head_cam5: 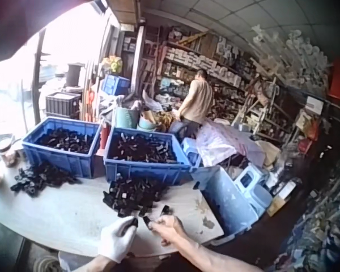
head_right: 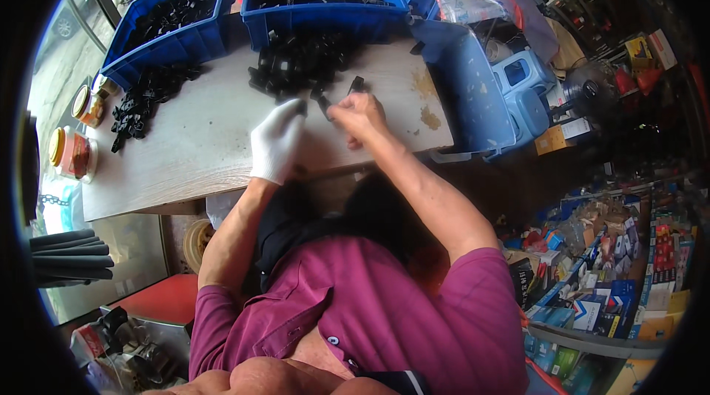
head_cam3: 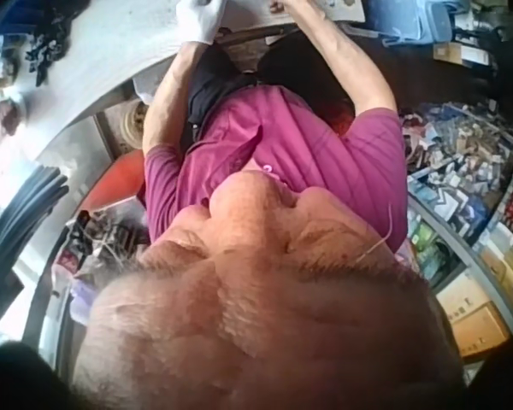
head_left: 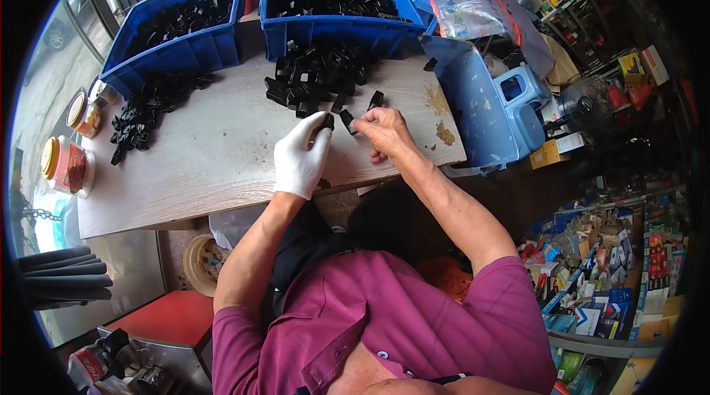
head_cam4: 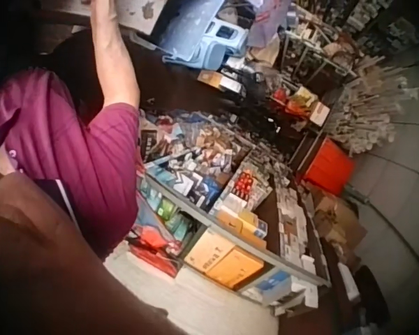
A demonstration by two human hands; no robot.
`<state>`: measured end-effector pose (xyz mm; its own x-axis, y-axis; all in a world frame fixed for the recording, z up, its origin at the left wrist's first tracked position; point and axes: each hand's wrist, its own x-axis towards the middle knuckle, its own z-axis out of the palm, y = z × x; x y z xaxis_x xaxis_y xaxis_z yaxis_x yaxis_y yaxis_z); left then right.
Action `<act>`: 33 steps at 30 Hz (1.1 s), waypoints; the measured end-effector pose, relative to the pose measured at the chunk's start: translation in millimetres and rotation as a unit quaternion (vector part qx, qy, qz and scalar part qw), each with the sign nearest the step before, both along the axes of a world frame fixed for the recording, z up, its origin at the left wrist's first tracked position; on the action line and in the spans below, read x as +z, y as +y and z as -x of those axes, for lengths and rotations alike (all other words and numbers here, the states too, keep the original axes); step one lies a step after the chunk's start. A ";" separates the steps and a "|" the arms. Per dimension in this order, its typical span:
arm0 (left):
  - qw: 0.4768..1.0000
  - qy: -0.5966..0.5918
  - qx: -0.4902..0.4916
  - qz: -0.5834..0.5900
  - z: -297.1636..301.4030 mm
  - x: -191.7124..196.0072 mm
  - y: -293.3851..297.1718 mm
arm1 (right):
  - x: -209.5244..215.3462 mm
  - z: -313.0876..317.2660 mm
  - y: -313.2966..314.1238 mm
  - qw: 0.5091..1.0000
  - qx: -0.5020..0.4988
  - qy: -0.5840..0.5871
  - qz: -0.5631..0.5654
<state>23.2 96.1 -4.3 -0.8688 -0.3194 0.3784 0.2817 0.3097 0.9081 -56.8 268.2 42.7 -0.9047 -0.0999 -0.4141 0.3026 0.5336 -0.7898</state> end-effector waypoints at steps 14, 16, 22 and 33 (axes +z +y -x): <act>0.994 0.013 -0.014 0.109 17.1 0.0 2.2 | -1.2 -4.9 4.7 0.993 0.083 0.043 0.076; 0.988 0.029 -0.025 0.152 19.1 -2.1 1.9 | 8.6 -7.8 0.0 0.989 0.097 0.067 0.086; 0.960 0.057 -0.024 0.273 22.2 -3.7 7.0 | -3.3 3.3 -4.1 0.990 0.125 0.048 0.045; 0.915 0.077 -0.096 0.385 38.0 5.9 0.9 | -14.3 12.7 9.3 0.990 0.124 0.059 0.029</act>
<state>-14.8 97.1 1.6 -0.7987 0.2458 0.5493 0.5036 0.7726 0.3866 -69.6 277.5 28.4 -0.8911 -0.3463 -0.2934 0.0712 0.5319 -0.8438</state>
